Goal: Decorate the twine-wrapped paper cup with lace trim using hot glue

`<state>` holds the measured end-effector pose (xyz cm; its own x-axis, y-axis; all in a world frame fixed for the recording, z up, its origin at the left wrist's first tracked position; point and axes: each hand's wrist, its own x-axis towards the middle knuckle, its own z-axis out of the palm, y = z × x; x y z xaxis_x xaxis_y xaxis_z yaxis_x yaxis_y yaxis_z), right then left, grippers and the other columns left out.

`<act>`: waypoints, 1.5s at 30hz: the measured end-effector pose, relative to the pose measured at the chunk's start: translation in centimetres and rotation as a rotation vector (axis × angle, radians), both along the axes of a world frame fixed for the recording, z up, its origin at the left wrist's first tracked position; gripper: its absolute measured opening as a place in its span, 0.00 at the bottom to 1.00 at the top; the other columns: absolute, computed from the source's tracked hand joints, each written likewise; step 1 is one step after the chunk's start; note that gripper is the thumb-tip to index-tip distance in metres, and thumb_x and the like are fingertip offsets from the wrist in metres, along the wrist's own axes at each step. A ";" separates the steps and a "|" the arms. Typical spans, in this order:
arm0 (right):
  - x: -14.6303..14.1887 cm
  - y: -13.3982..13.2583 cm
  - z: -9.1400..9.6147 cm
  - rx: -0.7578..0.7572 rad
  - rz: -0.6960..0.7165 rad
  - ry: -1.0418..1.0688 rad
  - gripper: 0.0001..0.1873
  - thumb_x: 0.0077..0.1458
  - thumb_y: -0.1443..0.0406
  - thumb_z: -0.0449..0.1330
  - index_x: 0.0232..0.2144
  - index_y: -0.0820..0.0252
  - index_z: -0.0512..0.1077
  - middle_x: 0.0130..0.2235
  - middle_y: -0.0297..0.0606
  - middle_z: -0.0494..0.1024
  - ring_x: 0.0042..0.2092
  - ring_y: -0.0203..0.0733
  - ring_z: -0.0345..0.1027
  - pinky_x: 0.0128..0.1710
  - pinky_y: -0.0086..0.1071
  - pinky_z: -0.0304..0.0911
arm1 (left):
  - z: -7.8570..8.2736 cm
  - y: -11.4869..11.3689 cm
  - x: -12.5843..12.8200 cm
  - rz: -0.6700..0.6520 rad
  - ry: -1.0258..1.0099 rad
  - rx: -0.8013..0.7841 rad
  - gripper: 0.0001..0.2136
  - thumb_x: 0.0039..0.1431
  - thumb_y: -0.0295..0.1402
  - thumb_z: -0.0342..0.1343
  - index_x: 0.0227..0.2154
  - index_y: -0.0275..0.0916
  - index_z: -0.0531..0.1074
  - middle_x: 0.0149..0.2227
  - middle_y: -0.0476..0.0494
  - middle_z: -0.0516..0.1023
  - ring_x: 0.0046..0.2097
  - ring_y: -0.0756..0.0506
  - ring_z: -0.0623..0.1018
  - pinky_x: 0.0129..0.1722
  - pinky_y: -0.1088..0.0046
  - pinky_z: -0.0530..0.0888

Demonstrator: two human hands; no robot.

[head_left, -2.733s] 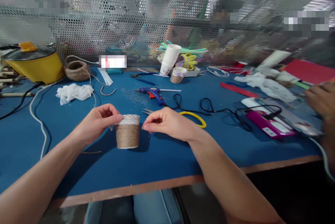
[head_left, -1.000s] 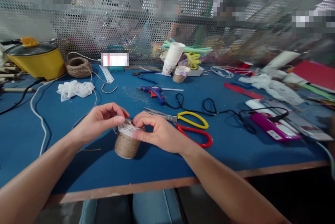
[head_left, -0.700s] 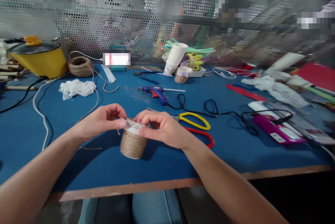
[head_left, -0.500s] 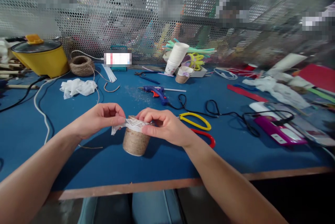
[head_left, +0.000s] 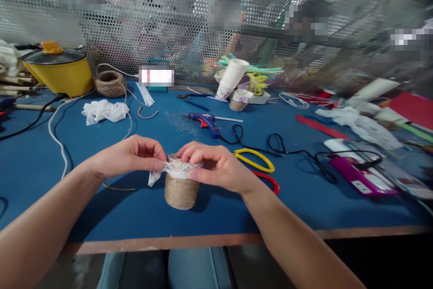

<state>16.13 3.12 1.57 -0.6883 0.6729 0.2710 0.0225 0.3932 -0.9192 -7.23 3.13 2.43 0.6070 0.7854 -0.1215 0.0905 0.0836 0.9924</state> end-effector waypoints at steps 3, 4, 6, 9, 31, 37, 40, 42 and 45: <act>-0.2 0.0 -0.2 0.066 -0.053 -0.017 0.08 0.52 0.62 0.62 0.26 0.59 0.69 0.36 0.39 0.74 0.44 0.42 0.68 0.45 0.40 0.63 | 0.4 -0.6 0.0 -0.036 -0.004 -0.033 0.06 0.47 0.32 0.64 0.22 0.36 0.75 0.20 0.49 0.74 0.22 0.51 0.70 0.24 0.77 0.68; -0.3 0.1 -0.3 0.091 -0.079 -0.022 0.08 0.52 0.62 0.62 0.26 0.59 0.69 0.36 0.39 0.74 0.44 0.42 0.68 0.46 0.40 0.64 | 0.6 -0.9 0.0 -0.060 -0.012 -0.055 0.05 0.47 0.33 0.64 0.23 0.37 0.75 0.20 0.48 0.75 0.22 0.51 0.71 0.24 0.77 0.68; -0.5 0.1 -0.5 0.132 -0.128 -0.023 0.09 0.53 0.61 0.62 0.26 0.59 0.69 0.35 0.39 0.74 0.44 0.41 0.68 0.48 0.40 0.63 | 0.9 -1.7 0.1 -0.140 -0.022 -0.094 0.05 0.48 0.33 0.63 0.26 0.38 0.77 0.22 0.46 0.77 0.24 0.49 0.74 0.26 0.75 0.70; -0.8 0.1 -0.8 0.161 -0.171 0.005 0.11 0.53 0.58 0.61 0.26 0.59 0.69 0.35 0.39 0.74 0.44 0.41 0.68 0.50 0.41 0.63 | 1.1 -2.6 0.3 -0.302 0.017 -0.110 0.08 0.49 0.34 0.63 0.33 0.39 0.78 0.30 0.41 0.80 0.32 0.44 0.78 0.33 0.70 0.74; -0.8 -0.5 -0.5 0.258 -0.342 0.073 0.12 0.53 0.66 0.60 0.42 0.57 0.69 0.49 0.43 0.70 0.53 0.43 0.64 0.53 0.40 0.60 | -1.7 -0.6 2.3 0.286 -0.130 -0.078 0.32 0.38 0.36 0.69 0.48 0.38 0.65 0.42 0.43 0.74 0.39 0.46 0.75 0.38 0.72 0.72; -1.4 -0.8 -0.5 0.041 -0.504 0.026 0.10 0.51 0.59 0.61 0.32 0.60 0.67 0.35 0.38 0.72 0.37 0.38 0.68 0.41 0.35 0.65 | -2.2 -0.4 2.7 0.526 -0.084 0.096 0.32 0.37 0.38 0.69 0.47 0.38 0.64 0.41 0.44 0.74 0.41 0.44 0.74 0.40 0.70 0.70; -1.9 -0.9 -0.7 -0.125 -0.418 -0.021 0.14 0.47 0.58 0.64 0.30 0.60 0.67 0.32 0.36 0.73 0.35 0.38 0.68 0.38 0.34 0.65 | -2.5 -0.5 3.0 0.560 -0.081 0.162 0.33 0.37 0.38 0.69 0.48 0.38 0.62 0.43 0.43 0.73 0.44 0.42 0.73 0.42 0.69 0.70; -2.0 -0.8 -0.9 -0.227 -0.356 -0.003 0.12 0.47 0.58 0.64 0.29 0.60 0.68 0.31 0.34 0.73 0.34 0.36 0.67 0.37 0.33 0.64 | -2.7 -0.6 3.1 0.552 -0.095 0.169 0.34 0.37 0.38 0.70 0.49 0.39 0.61 0.44 0.44 0.73 0.44 0.43 0.73 0.42 0.70 0.70; -2.0 -0.6 -1.1 -0.344 -0.338 0.049 0.09 0.47 0.61 0.62 0.27 0.60 0.68 0.27 0.31 0.71 0.30 0.33 0.65 0.35 0.31 0.62 | -2.7 -0.6 3.0 0.540 -0.121 0.119 0.35 0.37 0.40 0.70 0.49 0.38 0.62 0.44 0.43 0.73 0.45 0.43 0.73 0.42 0.71 0.70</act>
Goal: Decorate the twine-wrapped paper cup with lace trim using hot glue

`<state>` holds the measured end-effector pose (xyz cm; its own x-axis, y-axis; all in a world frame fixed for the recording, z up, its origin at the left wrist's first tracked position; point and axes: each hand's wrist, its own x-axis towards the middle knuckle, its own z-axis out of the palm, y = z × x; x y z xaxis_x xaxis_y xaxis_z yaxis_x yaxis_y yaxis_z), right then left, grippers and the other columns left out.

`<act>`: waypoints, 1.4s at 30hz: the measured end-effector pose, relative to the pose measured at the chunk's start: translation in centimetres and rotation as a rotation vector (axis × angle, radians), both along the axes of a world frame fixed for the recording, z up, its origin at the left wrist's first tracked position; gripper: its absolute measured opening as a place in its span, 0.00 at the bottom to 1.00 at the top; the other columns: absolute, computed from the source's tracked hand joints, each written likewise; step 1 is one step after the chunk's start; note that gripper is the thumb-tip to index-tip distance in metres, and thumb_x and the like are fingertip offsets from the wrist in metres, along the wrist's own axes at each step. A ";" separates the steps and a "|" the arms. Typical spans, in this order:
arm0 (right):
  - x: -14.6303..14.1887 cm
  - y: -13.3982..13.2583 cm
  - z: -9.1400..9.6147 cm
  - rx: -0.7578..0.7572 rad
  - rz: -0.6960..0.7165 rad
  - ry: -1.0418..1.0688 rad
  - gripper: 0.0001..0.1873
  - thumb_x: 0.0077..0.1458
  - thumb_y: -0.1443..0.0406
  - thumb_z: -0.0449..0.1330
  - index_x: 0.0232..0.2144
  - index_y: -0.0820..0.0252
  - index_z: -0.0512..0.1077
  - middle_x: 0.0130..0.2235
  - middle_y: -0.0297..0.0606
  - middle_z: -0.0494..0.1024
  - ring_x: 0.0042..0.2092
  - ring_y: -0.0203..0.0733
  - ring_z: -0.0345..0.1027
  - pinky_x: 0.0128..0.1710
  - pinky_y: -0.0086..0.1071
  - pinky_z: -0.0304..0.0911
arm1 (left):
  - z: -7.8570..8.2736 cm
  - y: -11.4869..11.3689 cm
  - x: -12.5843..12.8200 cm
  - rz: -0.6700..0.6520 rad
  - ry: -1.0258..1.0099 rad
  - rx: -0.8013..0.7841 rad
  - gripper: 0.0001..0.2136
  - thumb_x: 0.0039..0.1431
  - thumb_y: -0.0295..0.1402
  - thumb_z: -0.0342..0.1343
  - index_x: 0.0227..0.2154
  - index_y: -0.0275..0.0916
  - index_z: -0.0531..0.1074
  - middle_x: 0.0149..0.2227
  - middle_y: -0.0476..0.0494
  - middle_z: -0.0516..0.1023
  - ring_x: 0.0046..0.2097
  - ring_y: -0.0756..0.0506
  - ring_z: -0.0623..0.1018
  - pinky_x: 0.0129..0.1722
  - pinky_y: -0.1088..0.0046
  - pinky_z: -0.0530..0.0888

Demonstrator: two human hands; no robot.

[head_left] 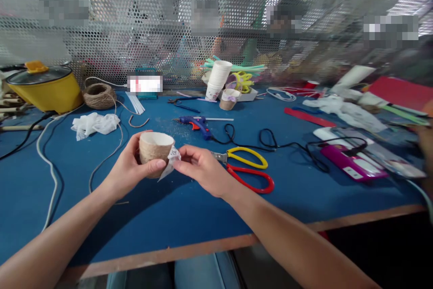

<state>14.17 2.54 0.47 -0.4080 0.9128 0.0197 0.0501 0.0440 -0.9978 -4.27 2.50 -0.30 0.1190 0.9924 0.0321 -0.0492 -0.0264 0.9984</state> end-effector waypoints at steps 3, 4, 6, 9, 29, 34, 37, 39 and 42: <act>0.2 0.1 0.1 -0.068 0.013 0.072 0.08 0.47 0.62 0.62 0.26 0.60 0.67 0.27 0.32 0.73 0.30 0.33 0.66 0.35 0.31 0.61 | 0.1 0.0 -0.1 -0.039 -0.105 -0.114 0.35 0.37 0.43 0.69 0.49 0.37 0.63 0.45 0.41 0.74 0.46 0.41 0.73 0.40 0.71 0.71; 0.2 0.1 0.1 -0.089 0.039 0.081 0.08 0.47 0.62 0.62 0.26 0.61 0.68 0.28 0.33 0.75 0.31 0.34 0.67 0.36 0.31 0.61 | 0.1 0.1 -0.2 -0.058 -0.145 -0.150 0.34 0.38 0.44 0.69 0.48 0.37 0.64 0.45 0.40 0.74 0.46 0.41 0.74 0.39 0.71 0.71; 0.3 0.0 0.3 -0.111 0.090 0.074 0.08 0.47 0.62 0.62 0.28 0.61 0.68 0.30 0.35 0.76 0.32 0.35 0.68 0.36 0.32 0.62 | 0.1 0.2 -0.2 -0.087 -0.212 -0.194 0.31 0.40 0.44 0.68 0.46 0.36 0.66 0.44 0.40 0.75 0.44 0.41 0.75 0.37 0.71 0.72; 0.6 0.2 0.6 -0.068 0.052 0.036 0.11 0.46 0.61 0.64 0.32 0.61 0.70 0.32 0.35 0.76 0.33 0.34 0.69 0.37 0.31 0.63 | 0.0 0.4 -0.4 -0.094 -0.278 -0.213 0.25 0.44 0.42 0.67 0.44 0.36 0.69 0.42 0.42 0.77 0.41 0.44 0.76 0.36 0.73 0.73; 4.0 4.1 2.7 -0.048 -0.143 -0.384 0.10 0.49 0.72 0.56 0.17 0.63 0.66 0.18 0.31 0.70 0.20 0.29 0.63 0.20 0.23 0.58 | 1.0 0.2 -1.2 -0.223 -0.317 -0.256 0.21 0.41 0.45 0.67 0.36 0.37 0.76 0.30 0.47 0.77 0.31 0.50 0.75 0.28 0.81 0.71; 2.8 1.1 3.1 -0.049 -0.005 -0.441 0.05 0.47 0.71 0.60 0.21 0.62 0.67 0.21 0.31 0.72 0.24 0.31 0.65 0.27 0.26 0.63 | 1.1 0.3 -1.3 -0.208 -0.311 -0.237 0.20 0.41 0.44 0.67 0.35 0.36 0.75 0.30 0.46 0.77 0.30 0.49 0.74 0.28 0.79 0.70; 2.7 0.9 2.6 -0.020 -0.016 -0.480 0.07 0.48 0.68 0.60 0.21 0.61 0.66 0.21 0.31 0.71 0.24 0.31 0.64 0.26 0.26 0.61 | 1.0 0.3 -1.4 -0.205 -0.305 -0.234 0.19 0.43 0.44 0.66 0.35 0.36 0.75 0.30 0.45 0.77 0.30 0.48 0.74 0.28 0.78 0.69; 2.7 1.0 2.1 0.014 -0.028 -0.506 0.07 0.48 0.68 0.61 0.21 0.61 0.66 0.21 0.30 0.70 0.24 0.31 0.62 0.26 0.26 0.59 | 1.0 0.3 -1.4 -0.208 -0.300 -0.234 0.18 0.45 0.43 0.65 0.36 0.36 0.75 0.31 0.45 0.77 0.30 0.48 0.75 0.28 0.77 0.69; 2.7 1.0 1.6 0.061 -0.029 -0.534 0.09 0.47 0.67 0.62 0.21 0.61 0.66 0.22 0.29 0.69 0.25 0.31 0.60 0.27 0.26 0.56 | 0.9 0.4 -1.4 -0.198 -0.287 -0.237 0.17 0.46 0.42 0.64 0.36 0.36 0.75 0.30 0.46 0.77 0.30 0.48 0.75 0.28 0.77 0.68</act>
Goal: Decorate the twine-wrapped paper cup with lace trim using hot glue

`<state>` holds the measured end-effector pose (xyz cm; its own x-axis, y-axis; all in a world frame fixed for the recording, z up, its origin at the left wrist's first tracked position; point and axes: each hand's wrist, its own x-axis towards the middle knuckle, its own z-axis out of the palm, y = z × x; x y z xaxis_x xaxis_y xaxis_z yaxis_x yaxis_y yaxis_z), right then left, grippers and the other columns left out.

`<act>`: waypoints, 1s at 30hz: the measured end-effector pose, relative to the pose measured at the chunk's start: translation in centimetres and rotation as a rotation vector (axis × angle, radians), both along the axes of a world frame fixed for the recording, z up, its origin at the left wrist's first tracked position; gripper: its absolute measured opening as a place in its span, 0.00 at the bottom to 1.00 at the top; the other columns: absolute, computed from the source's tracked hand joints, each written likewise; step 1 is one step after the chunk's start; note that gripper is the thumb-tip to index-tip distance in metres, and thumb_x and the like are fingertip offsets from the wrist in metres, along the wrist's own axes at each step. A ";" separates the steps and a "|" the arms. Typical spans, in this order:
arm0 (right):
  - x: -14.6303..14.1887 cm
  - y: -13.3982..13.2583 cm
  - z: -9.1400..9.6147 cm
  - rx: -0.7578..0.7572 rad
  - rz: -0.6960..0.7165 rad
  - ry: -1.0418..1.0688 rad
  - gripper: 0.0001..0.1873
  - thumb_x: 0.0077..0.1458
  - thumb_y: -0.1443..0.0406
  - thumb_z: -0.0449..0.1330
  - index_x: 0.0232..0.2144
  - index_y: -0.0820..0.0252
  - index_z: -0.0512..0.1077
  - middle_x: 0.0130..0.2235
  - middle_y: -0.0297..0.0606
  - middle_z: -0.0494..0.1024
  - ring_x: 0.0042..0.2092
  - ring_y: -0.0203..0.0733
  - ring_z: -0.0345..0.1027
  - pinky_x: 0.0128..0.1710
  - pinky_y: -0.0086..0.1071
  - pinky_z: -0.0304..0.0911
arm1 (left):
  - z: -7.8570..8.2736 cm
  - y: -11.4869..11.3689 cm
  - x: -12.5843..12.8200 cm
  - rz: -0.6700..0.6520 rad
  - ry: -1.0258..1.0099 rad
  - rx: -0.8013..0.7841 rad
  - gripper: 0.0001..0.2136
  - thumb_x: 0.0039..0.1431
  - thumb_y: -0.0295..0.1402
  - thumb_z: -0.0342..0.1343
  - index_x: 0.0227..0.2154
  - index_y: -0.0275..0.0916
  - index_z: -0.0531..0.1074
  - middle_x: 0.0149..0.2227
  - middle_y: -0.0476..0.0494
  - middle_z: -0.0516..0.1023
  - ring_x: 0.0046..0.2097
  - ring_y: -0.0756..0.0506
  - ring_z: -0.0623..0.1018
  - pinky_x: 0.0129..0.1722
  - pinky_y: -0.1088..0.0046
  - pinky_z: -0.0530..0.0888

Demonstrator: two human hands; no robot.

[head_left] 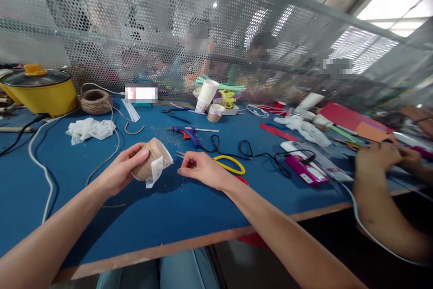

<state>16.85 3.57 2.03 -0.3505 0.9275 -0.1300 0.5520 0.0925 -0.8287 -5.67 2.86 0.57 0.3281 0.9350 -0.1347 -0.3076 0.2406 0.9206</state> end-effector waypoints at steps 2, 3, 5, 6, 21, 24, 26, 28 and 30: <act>-0.1 -0.1 -0.1 -0.003 0.029 -0.009 0.09 0.50 0.65 0.60 0.21 0.61 0.66 0.22 0.31 0.70 0.25 0.32 0.62 0.27 0.27 0.57 | 0.0 0.1 0.0 0.004 0.007 -0.005 0.17 0.46 0.42 0.64 0.36 0.36 0.75 0.30 0.46 0.77 0.30 0.48 0.75 0.28 0.77 0.68; -0.2 -0.2 -0.1 -0.012 0.046 -0.012 0.10 0.52 0.65 0.58 0.21 0.61 0.66 0.23 0.32 0.72 0.25 0.32 0.63 0.27 0.27 0.58 | -0.1 0.1 0.0 0.004 0.009 -0.009 0.17 0.46 0.43 0.65 0.36 0.36 0.75 0.30 0.46 0.77 0.30 0.48 0.75 0.28 0.77 0.68; -0.3 -0.4 0.0 -0.031 0.077 -0.021 0.11 0.55 0.67 0.54 0.22 0.62 0.68 0.24 0.35 0.74 0.26 0.33 0.66 0.28 0.27 0.61 | -0.1 0.2 0.0 0.003 0.017 -0.018 0.17 0.46 0.43 0.65 0.36 0.36 0.75 0.30 0.46 0.77 0.29 0.49 0.74 0.27 0.78 0.68; -0.3 -0.5 0.0 -0.034 0.086 -0.027 0.11 0.56 0.68 0.53 0.22 0.62 0.69 0.25 0.36 0.75 0.27 0.34 0.67 0.29 0.28 0.62 | -0.1 0.2 -0.1 0.003 0.021 -0.023 0.17 0.46 0.43 0.64 0.36 0.37 0.75 0.29 0.47 0.76 0.29 0.49 0.74 0.27 0.78 0.67; 0.1 0.0 0.2 -0.016 0.196 -0.170 0.16 0.58 0.61 0.53 0.21 0.62 0.68 0.23 0.34 0.74 0.25 0.33 0.65 0.26 0.26 0.58 | 1.6 0.3 1.1 -0.024 0.054 -0.090 0.17 0.48 0.41 0.64 0.38 0.37 0.74 0.32 0.46 0.77 0.30 0.49 0.74 0.28 0.79 0.69; 0.7 -0.1 0.7 0.025 0.240 -0.221 0.03 0.49 0.66 0.61 0.30 0.60 0.71 0.30 0.35 0.75 0.29 0.35 0.66 0.28 0.27 0.57 | 2.2 0.3 1.4 -0.004 0.063 -0.078 0.17 0.47 0.41 0.64 0.38 0.37 0.74 0.33 0.44 0.77 0.30 0.48 0.75 0.27 0.77 0.68; 1.1 0.0 1.1 0.071 0.268 -0.252 0.14 0.42 0.68 0.66 0.35 0.59 0.72 0.35 0.35 0.74 0.32 0.36 0.66 0.28 0.27 0.57 | 2.4 0.3 1.4 0.015 0.065 -0.072 0.18 0.45 0.42 0.65 0.37 0.37 0.74 0.32 0.45 0.76 0.29 0.48 0.74 0.26 0.77 0.68; 1.5 0.5 1.5 0.103 0.263 -0.284 0.08 0.45 0.63 0.65 0.29 0.60 0.73 0.32 0.35 0.73 0.30 0.35 0.65 0.27 0.27 0.56 | 2.4 0.5 1.3 0.033 0.064 -0.069 0.19 0.44 0.43 0.66 0.36 0.36 0.74 0.30 0.46 0.76 0.28 0.49 0.73 0.26 0.78 0.68; 2.1 1.6 1.6 0.139 0.166 -0.328 0.16 0.54 0.58 0.58 0.19 0.61 0.70 0.27 0.35 0.72 0.28 0.35 0.65 0.28 0.28 0.56 | 2.3 0.6 1.1 0.048 0.057 -0.072 0.20 0.43 0.44 0.66 0.36 0.36 0.74 0.29 0.47 0.75 0.28 0.49 0.73 0.25 0.78 0.68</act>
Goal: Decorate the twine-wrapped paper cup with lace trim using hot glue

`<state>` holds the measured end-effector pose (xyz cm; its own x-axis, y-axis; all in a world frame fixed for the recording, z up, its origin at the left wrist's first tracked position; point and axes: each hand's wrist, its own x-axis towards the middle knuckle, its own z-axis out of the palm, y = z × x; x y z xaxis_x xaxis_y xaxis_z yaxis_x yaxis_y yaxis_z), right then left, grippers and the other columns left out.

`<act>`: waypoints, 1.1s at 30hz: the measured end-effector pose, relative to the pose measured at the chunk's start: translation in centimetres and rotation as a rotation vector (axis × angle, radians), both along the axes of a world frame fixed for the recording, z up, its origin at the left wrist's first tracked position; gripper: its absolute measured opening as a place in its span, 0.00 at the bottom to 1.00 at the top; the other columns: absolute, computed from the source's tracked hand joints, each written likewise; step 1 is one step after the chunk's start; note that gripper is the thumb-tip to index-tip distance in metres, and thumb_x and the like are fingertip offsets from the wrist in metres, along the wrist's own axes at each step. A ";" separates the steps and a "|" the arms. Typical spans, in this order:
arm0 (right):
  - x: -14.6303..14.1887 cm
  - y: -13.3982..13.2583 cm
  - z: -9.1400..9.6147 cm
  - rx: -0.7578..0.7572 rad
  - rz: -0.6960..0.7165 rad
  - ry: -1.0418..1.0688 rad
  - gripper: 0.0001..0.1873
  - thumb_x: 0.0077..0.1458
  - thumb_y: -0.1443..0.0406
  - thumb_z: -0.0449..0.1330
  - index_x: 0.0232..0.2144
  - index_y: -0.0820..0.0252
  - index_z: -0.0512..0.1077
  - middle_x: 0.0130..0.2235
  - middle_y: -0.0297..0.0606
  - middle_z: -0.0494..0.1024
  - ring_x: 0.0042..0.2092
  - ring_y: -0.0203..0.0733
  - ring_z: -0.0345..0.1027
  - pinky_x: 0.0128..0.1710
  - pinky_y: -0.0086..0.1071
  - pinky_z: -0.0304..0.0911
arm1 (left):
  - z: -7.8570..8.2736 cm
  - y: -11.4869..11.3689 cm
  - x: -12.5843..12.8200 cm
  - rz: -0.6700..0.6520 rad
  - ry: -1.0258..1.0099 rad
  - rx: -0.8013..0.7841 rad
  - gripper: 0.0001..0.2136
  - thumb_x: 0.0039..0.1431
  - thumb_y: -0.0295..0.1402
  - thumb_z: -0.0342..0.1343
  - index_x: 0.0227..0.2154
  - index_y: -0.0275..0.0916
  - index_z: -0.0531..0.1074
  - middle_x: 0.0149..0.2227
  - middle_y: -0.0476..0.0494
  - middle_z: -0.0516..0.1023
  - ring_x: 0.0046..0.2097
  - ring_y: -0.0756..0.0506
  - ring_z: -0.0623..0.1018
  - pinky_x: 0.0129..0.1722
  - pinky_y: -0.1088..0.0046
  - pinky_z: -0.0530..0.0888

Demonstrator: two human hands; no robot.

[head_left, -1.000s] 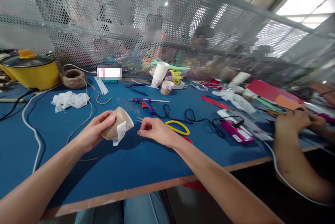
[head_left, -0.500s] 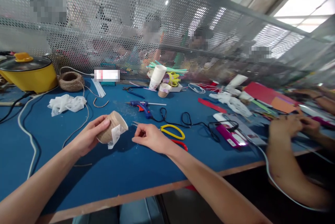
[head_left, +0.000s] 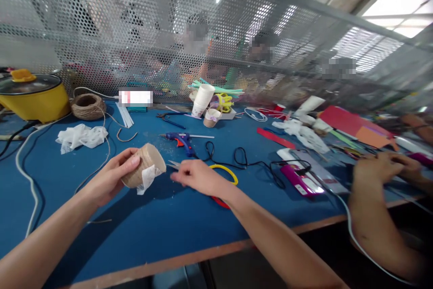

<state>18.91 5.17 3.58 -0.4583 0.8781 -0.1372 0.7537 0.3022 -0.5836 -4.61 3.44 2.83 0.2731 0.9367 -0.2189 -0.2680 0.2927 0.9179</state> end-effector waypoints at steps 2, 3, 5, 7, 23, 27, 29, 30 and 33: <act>0.7 1.8 -0.2 0.082 -0.153 -0.036 0.17 0.59 0.59 0.53 0.22 0.61 0.70 0.29 0.38 0.73 0.32 0.39 0.67 0.33 0.31 0.58 | -0.4 0.0 -0.1 0.000 -0.004 -0.009 0.21 0.42 0.44 0.67 0.37 0.37 0.74 0.30 0.46 0.76 0.28 0.50 0.73 0.25 0.79 0.68; 1.0 2.9 -0.4 0.125 -0.226 -0.048 0.12 0.59 0.61 0.53 0.28 0.61 0.71 0.35 0.41 0.74 0.37 0.41 0.68 0.38 0.32 0.59 | -0.6 0.0 -0.1 -0.002 -0.005 -0.013 0.21 0.43 0.43 0.67 0.38 0.37 0.74 0.31 0.46 0.76 0.29 0.50 0.73 0.25 0.79 0.68; 1.7 5.0 -1.1 0.137 -0.330 -0.082 0.10 0.57 0.62 0.56 0.38 0.63 0.71 0.42 0.46 0.73 0.44 0.47 0.67 0.43 0.36 0.60 | -1.0 -0.2 0.1 0.001 -0.005 -0.021 0.20 0.44 0.42 0.66 0.38 0.37 0.74 0.31 0.46 0.76 0.29 0.50 0.73 0.25 0.80 0.68; 2.1 6.9 -1.9 0.076 -0.368 -0.108 0.14 0.55 0.61 0.59 0.40 0.66 0.71 0.44 0.49 0.72 0.47 0.50 0.67 0.45 0.39 0.61 | -1.3 -0.4 0.3 0.028 -0.009 -0.027 0.19 0.45 0.42 0.66 0.38 0.37 0.74 0.32 0.46 0.76 0.29 0.50 0.73 0.25 0.80 0.68; 1.7 4.9 0.4 -0.289 -0.408 0.579 0.13 0.47 0.57 0.62 0.29 0.61 0.70 0.27 0.35 0.74 0.26 0.33 0.66 0.26 0.28 0.64 | -0.8 -0.3 -1.0 -0.103 0.100 -0.015 0.25 0.40 0.40 0.68 0.43 0.39 0.69 0.36 0.44 0.72 0.32 0.47 0.73 0.27 0.76 0.72; 1.4 1.9 1.7 -0.279 -0.292 0.772 0.13 0.46 0.56 0.63 0.26 0.60 0.70 0.23 0.33 0.71 0.21 0.30 0.59 0.19 0.26 0.57 | -0.7 -0.3 -1.1 -0.059 0.169 0.035 0.22 0.41 0.42 0.67 0.40 0.39 0.70 0.31 0.46 0.72 0.28 0.48 0.71 0.25 0.77 0.69; 1.4 0.8 1.7 -0.224 -0.186 0.721 0.10 0.49 0.59 0.61 0.30 0.60 0.73 0.27 0.35 0.74 0.20 0.30 0.58 0.19 0.28 0.57 | -0.7 -0.1 -1.3 -0.029 0.212 0.063 0.21 0.42 0.44 0.66 0.38 0.39 0.71 0.30 0.46 0.73 0.28 0.48 0.71 0.24 0.77 0.67; 1.5 0.3 1.5 -0.194 -0.148 0.665 0.09 0.50 0.60 0.61 0.31 0.60 0.74 0.28 0.36 0.76 0.20 0.31 0.60 0.20 0.29 0.59 | -0.7 -0.1 -1.4 -0.016 0.239 0.080 0.20 0.43 0.45 0.65 0.37 0.39 0.71 0.30 0.46 0.73 0.28 0.48 0.71 0.24 0.77 0.67; 2.0 -0.6 0.9 -0.110 -0.130 0.527 0.08 0.49 0.59 0.63 0.28 0.58 0.72 0.26 0.36 0.75 0.20 0.34 0.63 0.20 0.30 0.61 | -0.8 0.2 -1.7 0.000 0.334 0.144 0.20 0.45 0.48 0.62 0.37 0.38 0.71 0.30 0.45 0.73 0.29 0.47 0.71 0.24 0.77 0.66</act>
